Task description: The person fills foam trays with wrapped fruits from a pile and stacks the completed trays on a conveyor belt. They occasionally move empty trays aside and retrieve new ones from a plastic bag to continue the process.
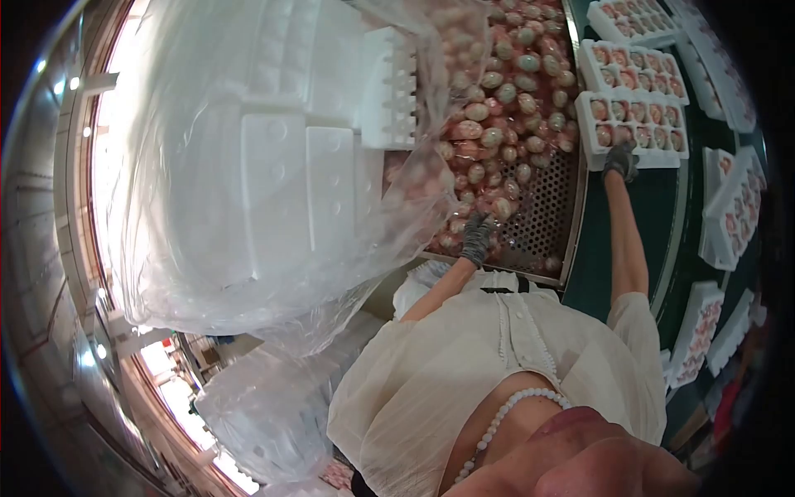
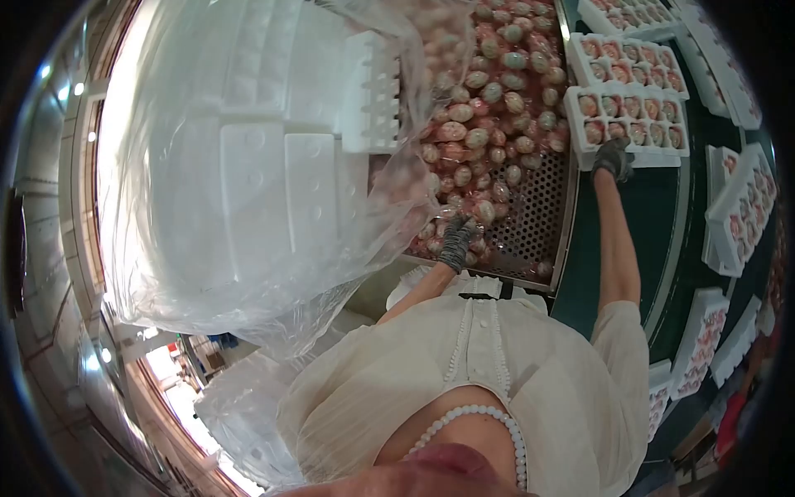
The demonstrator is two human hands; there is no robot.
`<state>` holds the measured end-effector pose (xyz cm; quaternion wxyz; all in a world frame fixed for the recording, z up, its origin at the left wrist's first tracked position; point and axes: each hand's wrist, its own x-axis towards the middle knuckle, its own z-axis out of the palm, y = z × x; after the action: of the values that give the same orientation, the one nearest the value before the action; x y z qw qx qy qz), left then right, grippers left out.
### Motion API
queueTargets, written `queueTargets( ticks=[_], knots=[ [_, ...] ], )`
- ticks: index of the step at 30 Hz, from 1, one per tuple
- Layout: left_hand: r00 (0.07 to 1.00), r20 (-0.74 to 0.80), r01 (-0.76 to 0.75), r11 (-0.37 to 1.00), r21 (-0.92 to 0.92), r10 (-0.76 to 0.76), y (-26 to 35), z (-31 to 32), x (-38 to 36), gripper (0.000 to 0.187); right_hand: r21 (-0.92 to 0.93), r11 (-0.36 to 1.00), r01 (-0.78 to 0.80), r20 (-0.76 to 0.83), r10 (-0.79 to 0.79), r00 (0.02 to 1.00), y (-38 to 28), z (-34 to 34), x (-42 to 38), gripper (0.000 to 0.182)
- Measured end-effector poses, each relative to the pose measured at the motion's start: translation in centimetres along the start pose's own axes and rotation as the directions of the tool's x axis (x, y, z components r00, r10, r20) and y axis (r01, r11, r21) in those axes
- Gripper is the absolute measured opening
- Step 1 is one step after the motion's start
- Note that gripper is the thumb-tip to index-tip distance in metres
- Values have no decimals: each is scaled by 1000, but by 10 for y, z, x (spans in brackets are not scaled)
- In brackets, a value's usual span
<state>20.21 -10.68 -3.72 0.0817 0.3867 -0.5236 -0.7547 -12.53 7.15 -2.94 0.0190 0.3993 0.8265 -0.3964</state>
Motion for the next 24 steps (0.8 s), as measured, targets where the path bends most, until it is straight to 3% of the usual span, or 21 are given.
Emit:
queueTargets(
  ticks=[2, 3, 4, 5, 9, 11, 12, 14, 15, 16, 17, 18, 19, 20, 21, 22, 23, 24],
  knots=[
    [996, 4, -91, 977, 192, 92, -13, -2, 6, 15, -36, 996, 82, 80, -79, 994, -22, 6, 16, 70],
    [996, -3, -92, 979, 182, 94, -5, 6, -4, 15, -85, 987, 140, 118, -129, 985, -32, 3, 27, 67],
    [996, 30, -88, 994, 62, 86, 14, 15, -14, 15, -36, 992, 124, 75, -121, 990, -31, 33, 61, 62],
    [994, 63, -81, 995, -60, 85, 30, 23, -23, 16, -87, 993, 79, 96, -70, 993, -58, 14, 35, 60],
    [992, 29, -124, 990, -73, 126, 59, 38, -30, 15, -15, 1000, 1, 158, 2, 987, -92, 8, 33, 68],
    [984, 116, -122, 984, -131, 137, 59, 39, -31, 21, 42, 999, -13, 185, 5, 983, -90, -4, 29, 73],
    [985, 122, -96, 979, -183, 119, 67, 40, -36, 21, 62, 998, 11, 193, -23, 981, -83, -8, 25, 75],
    [988, 114, -85, 980, -182, 107, 75, 37, -41, 22, 34, 961, 275, 183, -276, 943, -33, 14, 20, 73],
    [988, 120, -80, 983, -162, 100, 74, 34, -44, 22, -99, 870, 484, 178, -463, 868, -6, 27, 20, 73],
    [989, 114, -69, 982, -175, 90, 70, 32, -45, 22, 41, 751, 659, 354, -628, 693, 1, 23, -15, 63],
    [991, 110, -71, 996, -56, 77, 66, 27, -51, 25, 223, 630, 744, 448, -744, 496, 2, 21, -73, 53],
    [993, 103, -73, 994, 75, 65, 62, 20, -49, 28, 427, 514, 744, 515, -814, 267, 2, 20, -131, 43],
    [993, 100, -75, 994, 79, 67, 54, 13, -48, 28, 628, 413, 659, 496, -866, 70, 3, 28, -175, 33],
    [981, 85, -183, 973, 139, 173, 43, 5, -48, 31, 776, 502, 381, 531, -847, 34, 9, 52, -207, 39],
    [958, 77, -286, 937, 199, 276, 39, 0, -49, 35, 720, 543, 432, 601, -800, 3, -7, 52, -246, 41],
    [967, 84, -251, 947, 199, 238, 60, -6, -59, 36, 657, 577, 485, 669, -743, -22, -21, 49, -279, 44],
    [966, 84, -256, 945, 204, 244, 68, -13, -62, 36, 684, 588, 432, 680, -728, -85, -27, 68, -298, 45],
    [824, 74, -519, 698, 493, 561, 75, -21, -65, 34, 707, 598, 378, 684, -715, -149, -35, 88, -314, 47]
  ],
)
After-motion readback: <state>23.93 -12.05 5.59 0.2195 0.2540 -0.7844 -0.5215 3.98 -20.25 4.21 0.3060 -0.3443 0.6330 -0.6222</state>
